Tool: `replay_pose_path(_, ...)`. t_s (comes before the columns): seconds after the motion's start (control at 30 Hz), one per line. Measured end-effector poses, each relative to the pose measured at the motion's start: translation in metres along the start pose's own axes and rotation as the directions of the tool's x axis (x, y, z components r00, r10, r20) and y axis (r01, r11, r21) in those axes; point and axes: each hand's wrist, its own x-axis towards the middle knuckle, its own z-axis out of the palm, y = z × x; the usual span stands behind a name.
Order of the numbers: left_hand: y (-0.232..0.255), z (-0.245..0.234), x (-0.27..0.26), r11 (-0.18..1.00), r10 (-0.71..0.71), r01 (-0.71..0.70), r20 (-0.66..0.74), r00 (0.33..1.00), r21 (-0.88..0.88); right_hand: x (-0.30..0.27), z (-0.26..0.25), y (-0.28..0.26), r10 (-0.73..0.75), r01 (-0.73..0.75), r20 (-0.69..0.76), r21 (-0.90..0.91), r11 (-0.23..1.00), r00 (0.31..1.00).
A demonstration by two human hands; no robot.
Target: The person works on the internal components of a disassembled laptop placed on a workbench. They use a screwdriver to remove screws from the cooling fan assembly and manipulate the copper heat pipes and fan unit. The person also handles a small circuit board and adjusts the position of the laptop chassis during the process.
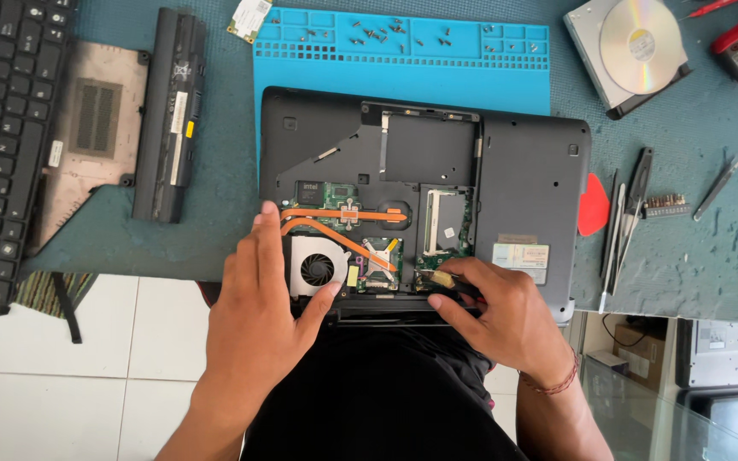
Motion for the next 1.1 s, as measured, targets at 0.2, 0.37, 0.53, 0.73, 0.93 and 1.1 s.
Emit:
replay_pose_path(0.2, -0.0045, -0.0039, -0.0004, 0.991, -0.03, 0.029, -0.006, 1.0, -0.128, -0.0009, 0.001, 0.0021, 0.03, -0.03, 0.006, 0.002, 1.0, 1.0)
replay_pose_path(0.37, -0.0047, -0.0045, -0.001, 0.999, -0.002, 0.003, 0.056, 0.998, -0.031, -0.0006, 0.0012, 0.0017, 0.013, -0.013, 0.002, 0.011, 1.0, 1.0)
replay_pose_path(0.53, -0.0065, -0.003, -0.0022, 0.999, 0.025, -0.027, 0.093, 0.995, 0.022, -0.0009, 0.0024, 0.0019, 0.01, -0.01, 0.001, -0.003, 1.0, 1.0)
replay_pose_path(0.73, -0.0046, -0.0031, -0.0005, 0.998, 0.047, -0.049, 0.053, 0.997, 0.042, -0.0012, 0.0014, 0.0016, -0.057, 0.056, -0.018, -0.011, 0.998, 0.998)
replay_pose_path(0.93, -0.0028, -0.0056, -0.0008, 0.982, 0.012, -0.03, 0.094, 0.995, 0.187, -0.0038, 0.0009, 0.0, 0.106, -0.106, -0.001, 0.012, 0.994, 0.994)
replay_pose_path(1.1, -0.0051, -0.0101, -0.0034, 0.982, 0.035, -0.061, 0.144, 0.989, 0.177, -0.0047, -0.0032, -0.0009, 0.078, -0.07, -0.053, 0.141, 0.988, 0.996)
